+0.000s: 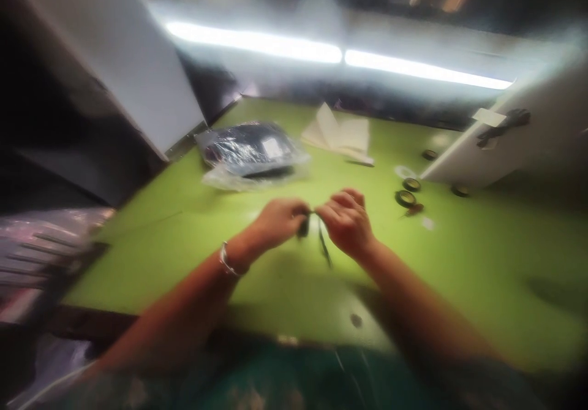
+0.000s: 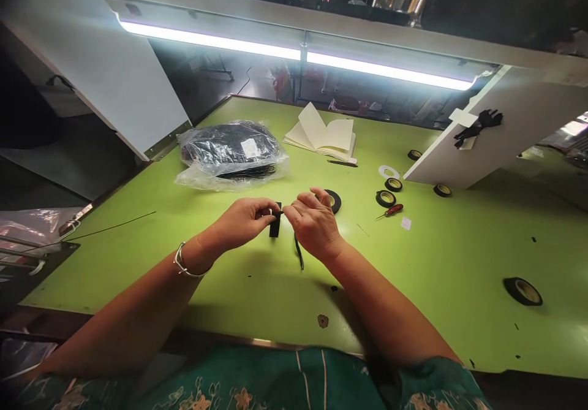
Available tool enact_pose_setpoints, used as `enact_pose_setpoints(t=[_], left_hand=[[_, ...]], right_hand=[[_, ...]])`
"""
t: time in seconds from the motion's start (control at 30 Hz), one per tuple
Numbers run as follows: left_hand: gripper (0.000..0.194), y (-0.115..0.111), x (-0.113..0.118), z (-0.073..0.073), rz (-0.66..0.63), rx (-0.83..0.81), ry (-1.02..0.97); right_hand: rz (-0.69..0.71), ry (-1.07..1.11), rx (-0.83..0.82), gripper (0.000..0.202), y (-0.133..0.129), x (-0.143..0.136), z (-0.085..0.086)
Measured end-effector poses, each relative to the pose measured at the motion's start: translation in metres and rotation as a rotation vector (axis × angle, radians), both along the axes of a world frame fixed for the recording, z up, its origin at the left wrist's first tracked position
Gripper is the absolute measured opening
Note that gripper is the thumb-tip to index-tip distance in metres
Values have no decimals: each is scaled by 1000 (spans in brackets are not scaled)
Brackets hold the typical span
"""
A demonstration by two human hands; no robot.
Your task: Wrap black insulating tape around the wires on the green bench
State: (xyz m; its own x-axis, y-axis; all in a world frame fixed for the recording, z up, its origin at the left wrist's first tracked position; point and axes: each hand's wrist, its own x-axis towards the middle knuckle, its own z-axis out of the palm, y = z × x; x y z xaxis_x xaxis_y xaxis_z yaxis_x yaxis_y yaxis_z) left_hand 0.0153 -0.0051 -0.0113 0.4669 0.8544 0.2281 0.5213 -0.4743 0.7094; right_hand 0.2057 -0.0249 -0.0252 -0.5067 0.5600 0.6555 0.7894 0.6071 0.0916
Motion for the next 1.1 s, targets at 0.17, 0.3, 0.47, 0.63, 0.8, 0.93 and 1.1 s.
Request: enact_pose_setpoints(t=[0.17, 0.3, 0.47, 0.63, 0.8, 0.93, 1.1], left_hand=[[19, 2, -1, -2, 2, 47, -1], [20, 0, 5, -9, -29, 279, 37], [18, -2, 10, -15, -48, 411, 74], [19, 0, 8, -12, -95, 198, -162], [23, -1, 7, -9, -81, 125, -206], [25, -3, 6, -9, -67, 59, -205], [26, -3, 4, -4, -4, 15, -151]], right_hand=[[7, 95, -125, 14, 2, 1, 3], [42, 139, -442, 7, 4, 4, 12], [9, 36, -484, 17, 5, 6, 12], [41, 104, -314, 9, 7, 8, 6], [8, 89, -236, 15, 5, 6, 8], [3, 63, -205, 17, 3, 4, 9], [8, 55, -153, 19, 1, 0, 4]])
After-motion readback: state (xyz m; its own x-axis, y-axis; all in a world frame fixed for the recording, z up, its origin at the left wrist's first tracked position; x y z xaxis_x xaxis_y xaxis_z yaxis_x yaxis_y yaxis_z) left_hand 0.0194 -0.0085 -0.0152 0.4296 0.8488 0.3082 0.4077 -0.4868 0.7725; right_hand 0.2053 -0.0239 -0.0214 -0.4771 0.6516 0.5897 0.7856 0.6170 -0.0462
